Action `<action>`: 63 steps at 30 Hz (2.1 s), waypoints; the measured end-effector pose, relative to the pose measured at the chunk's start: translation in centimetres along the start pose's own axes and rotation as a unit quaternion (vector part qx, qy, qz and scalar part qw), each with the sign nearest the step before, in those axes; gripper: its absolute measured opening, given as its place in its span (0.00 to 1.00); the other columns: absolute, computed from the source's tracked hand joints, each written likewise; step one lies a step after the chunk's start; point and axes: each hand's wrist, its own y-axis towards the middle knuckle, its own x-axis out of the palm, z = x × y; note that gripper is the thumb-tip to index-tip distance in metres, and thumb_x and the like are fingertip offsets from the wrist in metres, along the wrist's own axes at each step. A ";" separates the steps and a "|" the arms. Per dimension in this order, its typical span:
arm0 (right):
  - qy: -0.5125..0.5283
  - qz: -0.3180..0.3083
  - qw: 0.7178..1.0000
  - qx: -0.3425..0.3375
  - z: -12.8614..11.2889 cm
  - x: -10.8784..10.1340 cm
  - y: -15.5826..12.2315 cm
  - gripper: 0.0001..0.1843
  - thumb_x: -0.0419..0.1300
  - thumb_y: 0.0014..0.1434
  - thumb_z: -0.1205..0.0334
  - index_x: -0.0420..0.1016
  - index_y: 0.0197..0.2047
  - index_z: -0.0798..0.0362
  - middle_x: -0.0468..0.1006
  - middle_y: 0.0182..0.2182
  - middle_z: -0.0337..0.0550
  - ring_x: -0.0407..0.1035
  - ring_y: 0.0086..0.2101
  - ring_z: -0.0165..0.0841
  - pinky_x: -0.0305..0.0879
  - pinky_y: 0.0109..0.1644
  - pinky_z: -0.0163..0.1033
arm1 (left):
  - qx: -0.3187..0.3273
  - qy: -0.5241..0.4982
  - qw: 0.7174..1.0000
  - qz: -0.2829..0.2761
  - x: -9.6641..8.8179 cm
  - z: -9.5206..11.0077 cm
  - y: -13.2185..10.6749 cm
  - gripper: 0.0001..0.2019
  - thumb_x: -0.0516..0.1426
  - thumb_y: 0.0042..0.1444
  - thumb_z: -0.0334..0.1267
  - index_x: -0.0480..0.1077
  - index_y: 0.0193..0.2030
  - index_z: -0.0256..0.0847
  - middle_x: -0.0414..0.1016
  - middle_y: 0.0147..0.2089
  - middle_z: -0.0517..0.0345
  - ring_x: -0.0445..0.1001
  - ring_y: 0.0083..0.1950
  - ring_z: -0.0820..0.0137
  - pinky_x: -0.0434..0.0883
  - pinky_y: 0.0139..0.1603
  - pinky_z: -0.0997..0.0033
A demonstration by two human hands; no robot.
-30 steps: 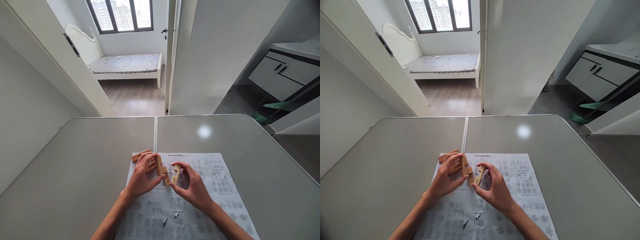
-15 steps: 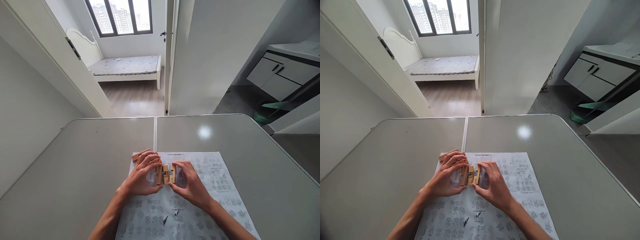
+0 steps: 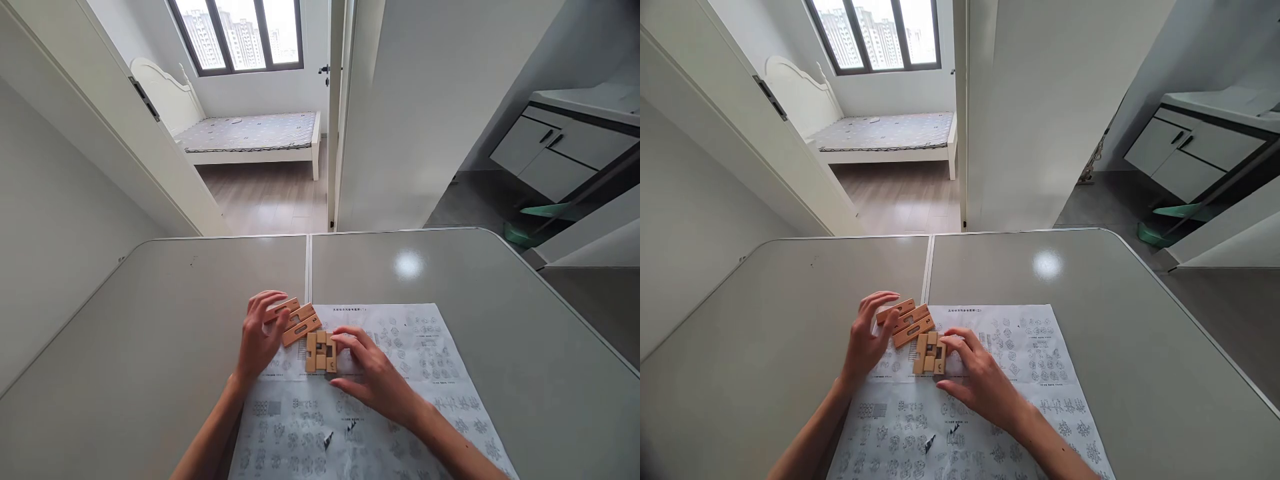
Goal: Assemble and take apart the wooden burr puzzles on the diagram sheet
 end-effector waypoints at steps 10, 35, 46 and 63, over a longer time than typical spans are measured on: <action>0.059 -0.016 0.998 -0.019 -0.9 0.2 0.0 0.18 0.59 0.68 0.69 0.71 0.59 0.45 0.80 0.50 0.45 0.78 0.41 0.34 0.79 0.46 0.40 | -0.220 -0.090 0.971 0.026 -0.3 -1.1 0.3 0.17 0.59 0.64 0.53 0.75 0.49 0.43 0.81 0.44 0.53 0.81 0.44 0.62 0.77 0.43 0.67; 0.084 0.029 0.993 0.080 -0.6 0.0 0.7 0.08 0.56 0.69 0.65 0.78 0.44 0.48 0.80 0.35 0.41 0.70 0.30 0.32 0.65 0.32 0.36 | -0.238 -0.060 0.968 0.046 0.2 -1.6 0.4 0.13 0.50 0.65 0.40 0.76 0.46 0.44 0.81 0.49 0.53 0.77 0.43 0.61 0.72 0.48 0.62; 0.074 0.024 0.994 0.073 -0.9 -0.2 0.8 0.08 0.56 0.70 0.64 0.78 0.44 0.48 0.80 0.34 0.41 0.68 0.28 0.32 0.64 0.31 0.36 | -0.241 -0.077 0.966 0.053 0.2 -1.6 0.4 0.12 0.51 0.64 0.38 0.73 0.49 0.44 0.81 0.51 0.54 0.80 0.45 0.63 0.75 0.50 0.63; 0.068 0.020 0.995 0.072 -0.7 0.0 0.8 0.09 0.56 0.69 0.69 0.76 0.44 0.47 0.80 0.36 0.39 0.69 0.31 0.32 0.63 0.34 0.35 | -0.264 -0.112 0.954 0.084 0.4 -2.3 0.3 0.16 0.51 0.58 0.32 0.69 0.52 0.45 0.76 0.55 0.53 0.75 0.52 0.63 0.73 0.55 0.63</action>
